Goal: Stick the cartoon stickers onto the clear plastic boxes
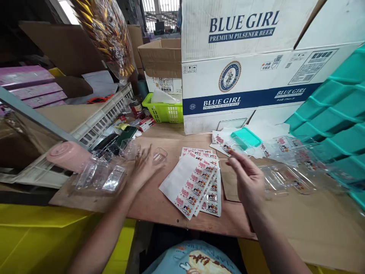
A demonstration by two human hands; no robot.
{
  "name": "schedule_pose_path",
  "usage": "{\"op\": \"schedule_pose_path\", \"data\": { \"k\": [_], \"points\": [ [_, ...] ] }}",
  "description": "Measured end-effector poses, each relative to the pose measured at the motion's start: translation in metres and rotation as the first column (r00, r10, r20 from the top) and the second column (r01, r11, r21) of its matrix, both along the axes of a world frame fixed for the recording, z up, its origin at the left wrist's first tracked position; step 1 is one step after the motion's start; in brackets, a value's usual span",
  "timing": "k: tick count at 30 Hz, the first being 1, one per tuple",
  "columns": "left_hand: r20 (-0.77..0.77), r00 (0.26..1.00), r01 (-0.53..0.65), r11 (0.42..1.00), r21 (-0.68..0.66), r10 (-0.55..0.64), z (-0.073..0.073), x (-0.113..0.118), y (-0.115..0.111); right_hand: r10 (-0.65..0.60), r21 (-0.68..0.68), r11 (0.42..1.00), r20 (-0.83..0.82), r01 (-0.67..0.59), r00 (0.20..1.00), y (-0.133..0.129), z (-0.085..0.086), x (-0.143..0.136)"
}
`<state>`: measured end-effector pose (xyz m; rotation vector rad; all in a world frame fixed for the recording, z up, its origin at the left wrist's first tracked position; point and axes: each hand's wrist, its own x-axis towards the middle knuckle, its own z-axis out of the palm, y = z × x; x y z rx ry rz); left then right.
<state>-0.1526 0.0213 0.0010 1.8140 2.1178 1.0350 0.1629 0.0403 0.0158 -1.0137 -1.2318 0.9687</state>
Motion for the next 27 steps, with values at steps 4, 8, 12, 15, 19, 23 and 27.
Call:
{"op": "schedule_pose_path", "data": {
  "k": [4, 8, 12, 15, 19, 23, 27],
  "points": [
    [0.335, 0.940, 0.091, 0.993, -0.078, -0.060, -0.004, 0.000, 0.002, 0.182, 0.153, 0.966, 0.169, -0.208, 0.969, -0.019, -0.001, -0.032],
    [0.841, 0.528, 0.431, 0.891, -0.141, -0.122, 0.011, 0.041, -0.010, 0.157, 0.391, 0.791, 0.614, -0.471, 0.774, -0.025, -0.001, -0.053],
    [0.970, 0.221, 0.700, 0.709, -0.085, -0.102, 0.022, 0.062, -0.019, 0.250, 0.294, 0.825, 0.578, -0.483, 0.777, -0.013, -0.007, -0.051],
    [0.952, 0.187, 0.707, 0.706, 0.041, -0.243, 0.017, 0.071, -0.020, 0.372, 0.025, 0.921, 0.245, -0.389, 0.895, 0.001, -0.013, -0.047],
    [0.963, 0.132, 0.561, 0.818, 0.124, -0.237, 0.004, 0.095, -0.020, 0.353, -0.114, 0.934, 0.130, -0.339, 0.927, 0.009, -0.014, -0.036],
    [0.992, -0.082, 0.411, 0.904, 0.121, -0.096, 0.001, 0.111, -0.020, 0.317, -0.105, 0.944, 0.026, -0.313, 0.948, -0.008, -0.002, -0.011],
    [0.987, -0.120, 0.452, 0.880, 0.147, -0.104, 0.005, 0.117, -0.022, 0.590, -0.219, 0.656, -0.447, -0.722, 0.672, -0.042, 0.003, 0.008]
  ]
}}
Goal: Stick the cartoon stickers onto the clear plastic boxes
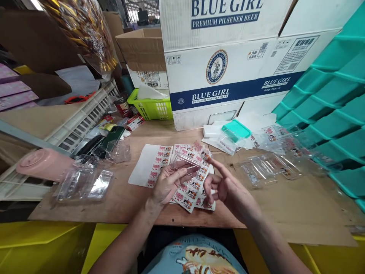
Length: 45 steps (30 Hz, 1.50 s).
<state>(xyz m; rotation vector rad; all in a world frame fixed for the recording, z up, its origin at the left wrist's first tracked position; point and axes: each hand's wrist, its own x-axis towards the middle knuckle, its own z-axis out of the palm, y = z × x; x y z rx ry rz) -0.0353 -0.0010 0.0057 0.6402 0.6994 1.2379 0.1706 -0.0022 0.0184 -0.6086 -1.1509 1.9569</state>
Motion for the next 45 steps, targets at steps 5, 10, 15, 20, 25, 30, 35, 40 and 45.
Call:
{"op": "schedule_pose_path", "data": {
  "k": [5, 10, 15, 20, 25, 30, 35, 40, 45],
  "points": [
    [-0.016, 1.000, 0.000, 1.000, -0.022, 0.000, -0.002, 0.012, -0.003, 0.109, -0.212, 0.965, -0.202, -0.152, 0.973, -0.026, -0.013, 0.000],
    [-0.056, 0.998, 0.037, 0.999, -0.024, -0.038, -0.004, 0.018, -0.003, 0.108, -0.278, 0.944, -0.250, -0.179, 0.962, -0.028, -0.019, 0.002],
    [-0.081, 0.996, 0.038, 0.998, -0.043, -0.042, -0.006, 0.018, -0.004, 0.113, -0.305, 0.932, -0.267, -0.195, 0.957, -0.028, -0.020, 0.004],
    [-0.065, 0.997, 0.035, 0.998, -0.048, -0.039, -0.007, 0.017, -0.004, 0.106, -0.321, 0.929, -0.245, -0.184, 0.964, -0.027, -0.021, 0.003],
    [-0.063, 0.997, 0.040, 0.999, -0.036, -0.042, -0.006, 0.017, -0.004, 0.098, -0.332, 0.927, -0.231, -0.173, 0.968, -0.027, -0.021, 0.002],
    [-0.050, 0.998, 0.039, 0.998, -0.041, -0.041, -0.005, 0.017, -0.005, 0.091, -0.342, 0.925, -0.223, -0.165, 0.971, -0.028, -0.020, 0.001],
    [-0.051, 0.998, 0.042, 0.999, -0.027, -0.044, -0.004, 0.017, -0.005, 0.085, -0.347, 0.925, -0.208, -0.154, 0.974, -0.028, -0.020, 0.002],
    [-0.043, 0.998, 0.052, 0.999, -0.003, -0.052, -0.007, 0.017, -0.006, 0.075, -0.339, 0.931, -0.186, -0.135, 0.980, -0.027, -0.019, 0.003],
    [-0.056, 0.998, 0.039, 0.998, -0.054, -0.042, -0.006, 0.014, -0.006, 0.065, -0.335, 0.936, -0.151, -0.113, 0.986, -0.027, -0.017, 0.001]
  ]
}}
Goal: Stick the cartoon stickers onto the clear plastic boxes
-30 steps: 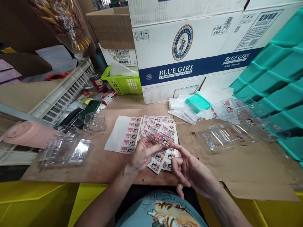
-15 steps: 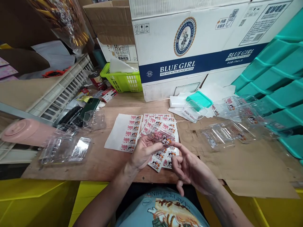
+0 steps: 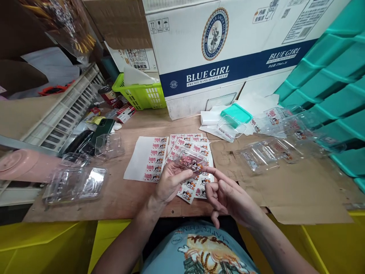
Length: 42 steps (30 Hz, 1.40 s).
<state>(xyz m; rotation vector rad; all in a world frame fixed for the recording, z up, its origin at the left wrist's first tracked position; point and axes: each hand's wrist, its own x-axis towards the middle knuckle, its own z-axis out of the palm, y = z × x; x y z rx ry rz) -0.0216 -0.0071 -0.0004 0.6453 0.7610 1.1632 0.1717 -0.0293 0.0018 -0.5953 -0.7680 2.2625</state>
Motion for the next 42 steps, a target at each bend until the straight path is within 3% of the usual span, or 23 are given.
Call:
{"op": "schedule_pose_path", "data": {
  "k": [4, 8, 13, 18, 21, 28, 38, 40, 42],
  "points": [
    [0.050, 0.996, -0.076, 0.995, -0.067, 0.080, -0.002, 0.001, 0.000, -0.025, 0.002, 1.000, 0.039, 0.025, 0.999, -0.001, 0.003, -0.004],
    [0.029, 0.985, -0.171, 0.984, -0.053, 0.172, -0.003, 0.008, 0.000, -0.057, 0.017, 0.998, 0.089, 0.056, 0.994, -0.003, 0.008, -0.007],
    [0.014, 0.977, -0.213, 0.976, -0.044, 0.214, 0.000, 0.016, -0.002, -0.104, 0.174, 0.983, 0.254, 0.061, 0.962, -0.006, 0.011, -0.009],
    [0.030, 0.963, -0.267, 0.963, -0.030, 0.268, 0.000, 0.023, -0.003, -0.321, 0.481, 0.875, 0.497, 0.052, 0.806, -0.014, 0.009, -0.015],
    [0.058, 0.961, -0.269, 0.963, -0.012, 0.269, 0.001, 0.027, -0.004, -0.444, 0.606, 0.793, 0.510, 0.058, 0.737, -0.014, 0.004, -0.020],
    [0.097, 0.959, -0.261, 0.963, -0.064, 0.266, 0.002, 0.032, -0.005, -0.601, 0.453, 0.785, 0.390, 0.423, 0.698, 0.006, -0.005, -0.026],
    [0.129, 0.942, -0.290, 0.945, -0.148, 0.309, -0.001, 0.037, -0.005, -0.664, 0.486, 0.740, 0.420, 0.464, 0.619, 0.021, -0.008, -0.029],
    [0.138, 0.938, -0.296, 0.942, -0.156, 0.318, -0.003, 0.038, -0.006, -0.711, 0.598, 0.686, 0.435, 0.413, 0.552, 0.019, -0.009, -0.030],
    [0.141, 0.938, -0.294, 0.941, -0.166, 0.317, -0.004, 0.039, -0.007, -0.789, 0.761, 0.574, 0.414, 0.303, 0.454, 0.016, -0.008, -0.030]
  ]
}}
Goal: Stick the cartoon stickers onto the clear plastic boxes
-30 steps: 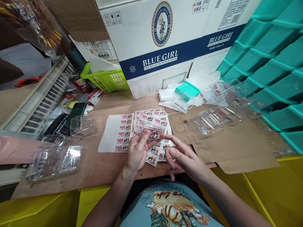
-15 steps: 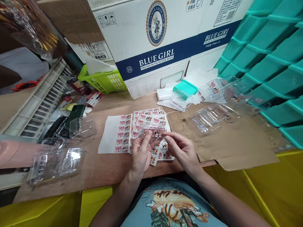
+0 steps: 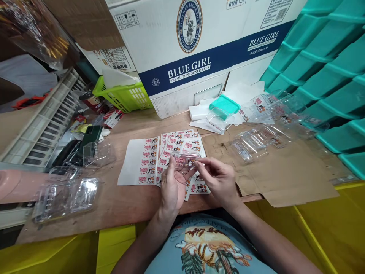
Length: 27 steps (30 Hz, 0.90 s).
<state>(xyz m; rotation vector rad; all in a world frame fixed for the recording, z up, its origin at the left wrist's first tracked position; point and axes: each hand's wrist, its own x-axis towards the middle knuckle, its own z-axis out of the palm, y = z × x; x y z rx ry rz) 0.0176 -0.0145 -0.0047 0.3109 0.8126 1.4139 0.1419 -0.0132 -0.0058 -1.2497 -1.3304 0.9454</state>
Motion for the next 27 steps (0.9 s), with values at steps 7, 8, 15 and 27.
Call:
{"op": "schedule_pose_path", "data": {
  "k": [7, 8, 15, 27],
  "points": [
    [0.030, 0.999, -0.015, 1.000, -0.028, 0.015, -0.003, 0.006, -0.002, 0.051, -0.151, 0.986, -0.120, -0.069, 0.991, 0.006, -0.003, 0.003],
    [0.035, 0.999, -0.018, 0.999, -0.027, 0.019, -0.003, 0.007, -0.002, 0.060, -0.214, 0.971, -0.206, -0.105, 0.977, 0.008, -0.005, 0.004],
    [0.037, 0.997, -0.065, 0.998, -0.007, 0.065, -0.008, 0.011, -0.005, 0.038, -0.074, 0.997, 0.045, -0.035, 0.998, 0.007, -0.007, 0.007],
    [-0.038, 0.997, -0.071, 0.997, -0.017, 0.070, -0.007, 0.014, -0.008, 0.024, 0.004, 1.000, 0.243, -0.025, 0.970, 0.004, -0.007, 0.008]
  ]
}}
